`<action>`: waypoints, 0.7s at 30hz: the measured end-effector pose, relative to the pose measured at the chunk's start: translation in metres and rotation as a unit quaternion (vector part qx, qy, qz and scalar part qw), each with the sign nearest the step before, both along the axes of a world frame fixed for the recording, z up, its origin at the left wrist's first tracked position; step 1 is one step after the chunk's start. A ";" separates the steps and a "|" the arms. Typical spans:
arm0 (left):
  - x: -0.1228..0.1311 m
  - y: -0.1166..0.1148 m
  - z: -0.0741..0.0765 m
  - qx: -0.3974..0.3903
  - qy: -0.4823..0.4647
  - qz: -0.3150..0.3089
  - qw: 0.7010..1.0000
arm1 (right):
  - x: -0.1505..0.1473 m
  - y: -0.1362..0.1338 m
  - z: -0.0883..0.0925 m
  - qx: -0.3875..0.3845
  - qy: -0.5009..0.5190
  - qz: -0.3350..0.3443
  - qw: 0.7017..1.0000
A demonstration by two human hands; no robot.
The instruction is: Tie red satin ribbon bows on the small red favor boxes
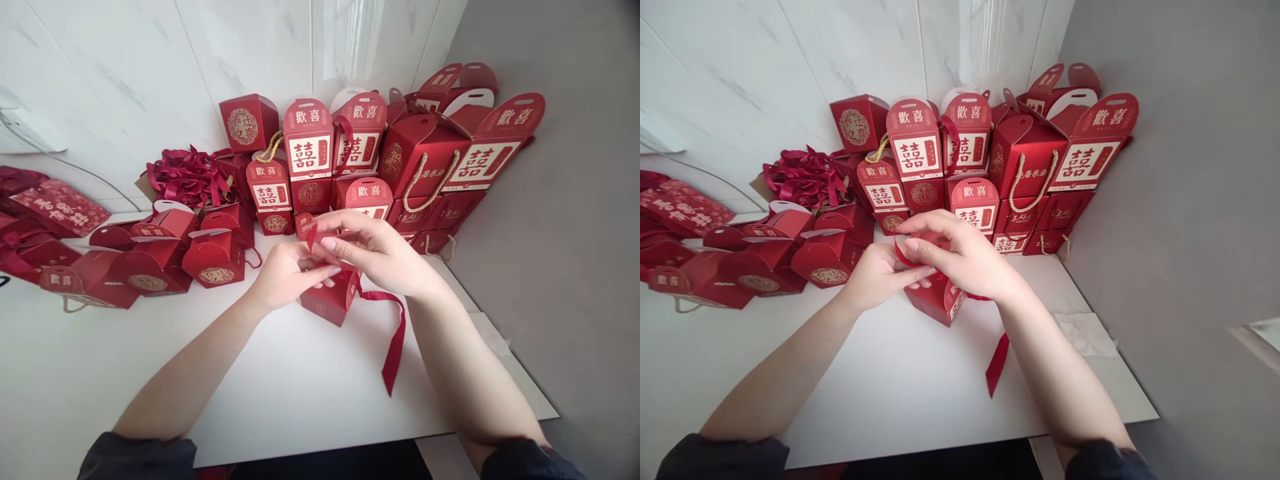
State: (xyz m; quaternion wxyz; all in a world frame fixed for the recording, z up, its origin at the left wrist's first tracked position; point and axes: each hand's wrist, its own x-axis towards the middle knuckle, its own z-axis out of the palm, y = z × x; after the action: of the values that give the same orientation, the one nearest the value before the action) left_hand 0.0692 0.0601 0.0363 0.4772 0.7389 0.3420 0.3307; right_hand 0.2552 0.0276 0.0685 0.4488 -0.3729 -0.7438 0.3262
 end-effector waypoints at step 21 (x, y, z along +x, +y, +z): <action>-0.005 0.020 -0.007 0.252 0.138 0.164 0.944 | 0.001 -0.037 -0.084 0.004 -0.144 -0.286 0.947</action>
State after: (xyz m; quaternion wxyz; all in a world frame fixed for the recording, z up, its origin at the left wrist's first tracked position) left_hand 0.0642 0.0805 0.0293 0.1626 0.8070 0.4264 0.3748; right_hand 0.2562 -0.0094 -0.0156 0.4126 -0.6113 -0.6638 0.1242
